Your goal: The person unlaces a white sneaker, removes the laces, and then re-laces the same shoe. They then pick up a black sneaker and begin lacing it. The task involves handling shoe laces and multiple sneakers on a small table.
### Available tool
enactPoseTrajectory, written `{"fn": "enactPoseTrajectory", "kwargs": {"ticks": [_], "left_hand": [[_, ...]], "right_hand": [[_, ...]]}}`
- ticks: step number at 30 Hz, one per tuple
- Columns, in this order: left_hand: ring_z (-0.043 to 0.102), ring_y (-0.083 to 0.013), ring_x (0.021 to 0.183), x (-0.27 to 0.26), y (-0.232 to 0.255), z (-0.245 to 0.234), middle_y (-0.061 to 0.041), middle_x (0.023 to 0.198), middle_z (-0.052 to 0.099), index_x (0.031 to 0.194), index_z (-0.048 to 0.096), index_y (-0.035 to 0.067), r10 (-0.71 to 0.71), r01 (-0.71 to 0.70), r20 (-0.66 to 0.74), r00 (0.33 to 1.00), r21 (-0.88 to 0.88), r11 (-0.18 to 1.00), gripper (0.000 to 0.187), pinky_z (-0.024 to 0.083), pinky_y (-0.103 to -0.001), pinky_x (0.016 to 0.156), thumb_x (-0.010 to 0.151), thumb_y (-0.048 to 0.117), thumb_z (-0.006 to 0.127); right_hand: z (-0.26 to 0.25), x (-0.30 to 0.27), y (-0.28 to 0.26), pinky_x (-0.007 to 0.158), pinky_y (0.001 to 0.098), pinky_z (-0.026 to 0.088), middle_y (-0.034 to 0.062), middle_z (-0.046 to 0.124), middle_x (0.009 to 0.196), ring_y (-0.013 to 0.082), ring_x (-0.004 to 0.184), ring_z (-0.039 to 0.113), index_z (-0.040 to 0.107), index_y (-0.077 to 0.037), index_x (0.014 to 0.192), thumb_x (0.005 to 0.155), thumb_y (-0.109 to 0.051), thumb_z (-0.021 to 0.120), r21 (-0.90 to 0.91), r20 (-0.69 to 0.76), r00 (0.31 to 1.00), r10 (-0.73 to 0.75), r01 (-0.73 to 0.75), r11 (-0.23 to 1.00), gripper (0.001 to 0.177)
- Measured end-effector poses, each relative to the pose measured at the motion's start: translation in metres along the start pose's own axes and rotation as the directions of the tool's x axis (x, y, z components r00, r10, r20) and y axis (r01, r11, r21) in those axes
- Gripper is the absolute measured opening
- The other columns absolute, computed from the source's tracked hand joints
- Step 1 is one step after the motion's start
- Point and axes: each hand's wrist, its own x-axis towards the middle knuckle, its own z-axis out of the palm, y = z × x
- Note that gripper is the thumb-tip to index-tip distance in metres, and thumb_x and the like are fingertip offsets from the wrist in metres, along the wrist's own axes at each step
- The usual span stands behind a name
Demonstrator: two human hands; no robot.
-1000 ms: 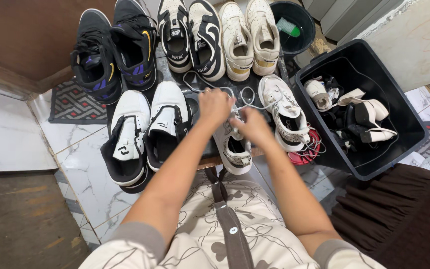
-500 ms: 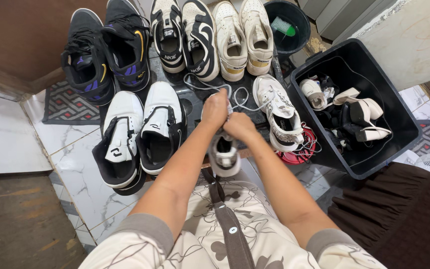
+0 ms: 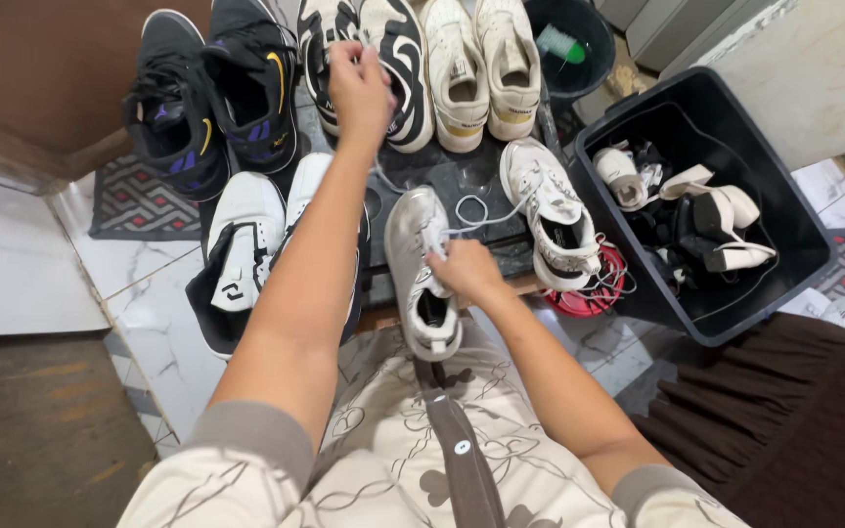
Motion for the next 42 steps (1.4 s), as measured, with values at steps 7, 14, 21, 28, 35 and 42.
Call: {"fn": "enactPoseTrajectory", "kwargs": {"ticks": [7,14,21,28,35,42], "left_hand": [[0.075,-0.0351,0.091,-0.086,-0.019,-0.037,-0.018,0.096,0.077,0.094,0.079,0.005,0.055,-0.307,0.379,0.924,0.648,0.697,0.034,0.058,-0.045,0.086,0.091,0.038,0.068],[0.067,-0.0366,0.098,-0.183,-0.044,-0.018,-0.016,0.100,0.070,0.086,0.078,0.004,0.099,-0.258,0.276,0.956,0.634,0.729,0.017,0.052,-0.045,0.084,0.076,0.018,0.081],[0.065,-0.0361,0.096,-0.187,-0.060,-0.030,-0.014,0.099,0.070,0.090,0.075,0.001,0.246,-0.436,0.369,0.896,0.634,0.639,0.012,0.052,-0.044,0.086,0.079,0.008,0.077],[0.063,-0.0373,0.093,-0.175,-0.088,-0.033,-0.015,0.094,0.067,0.089,0.065,0.003,0.330,-0.538,0.427,0.842,0.613,0.579,0.009,0.050,-0.049,0.082,0.085,0.008,0.070],[0.073,-0.0291,0.089,-0.174,-0.096,-0.034,-0.008,0.092,0.071,0.106,0.057,0.007,-0.065,0.030,0.089,0.994,0.345,0.938,0.020,0.056,-0.041,0.083,0.099,0.025,0.052],[0.069,-0.0315,0.083,-0.177,-0.094,-0.034,-0.008,0.084,0.073,0.095,0.073,0.012,0.087,-0.293,0.324,0.942,0.667,0.685,0.033,0.049,-0.047,0.076,0.081,0.042,0.075]], "right_hand": [[-0.026,-0.003,0.003,0.089,0.0501,0.054,0.0266,0.073,0.098,0.0430,0.098,0.070,0.074,-0.002,0.103,0.086,-0.051,0.067,0.031,-0.063,0.998,0.027,-0.025,0.999,0.053],[-0.012,-0.003,0.008,0.088,0.0507,0.055,0.0244,0.074,0.096,0.0435,0.096,0.071,0.075,-0.004,0.099,0.089,-0.044,0.063,0.001,-0.145,0.989,-0.032,0.033,0.999,0.043],[-0.010,0.001,0.009,0.088,0.0516,0.054,0.0253,0.073,0.095,0.0439,0.096,0.070,0.074,-0.003,0.098,0.089,-0.046,0.064,0.011,-0.126,0.992,-0.007,0.008,1.000,0.045],[-0.010,0.003,0.007,0.087,0.0520,0.054,0.0250,0.073,0.095,0.0444,0.096,0.070,0.074,-0.004,0.100,0.089,-0.046,0.063,-0.005,-0.147,0.989,-0.017,0.016,1.000,0.044],[-0.009,0.011,0.009,0.086,0.0521,0.054,0.0253,0.073,0.096,0.0445,0.096,0.070,0.075,-0.004,0.101,0.089,-0.046,0.063,-0.011,-0.150,0.989,-0.020,0.018,1.000,0.044],[-0.008,0.003,0.008,0.087,0.0513,0.055,0.0243,0.074,0.095,0.0435,0.096,0.070,0.076,-0.005,0.100,0.092,-0.046,0.063,-0.027,-0.161,0.987,-0.017,0.013,1.000,0.044]]}}
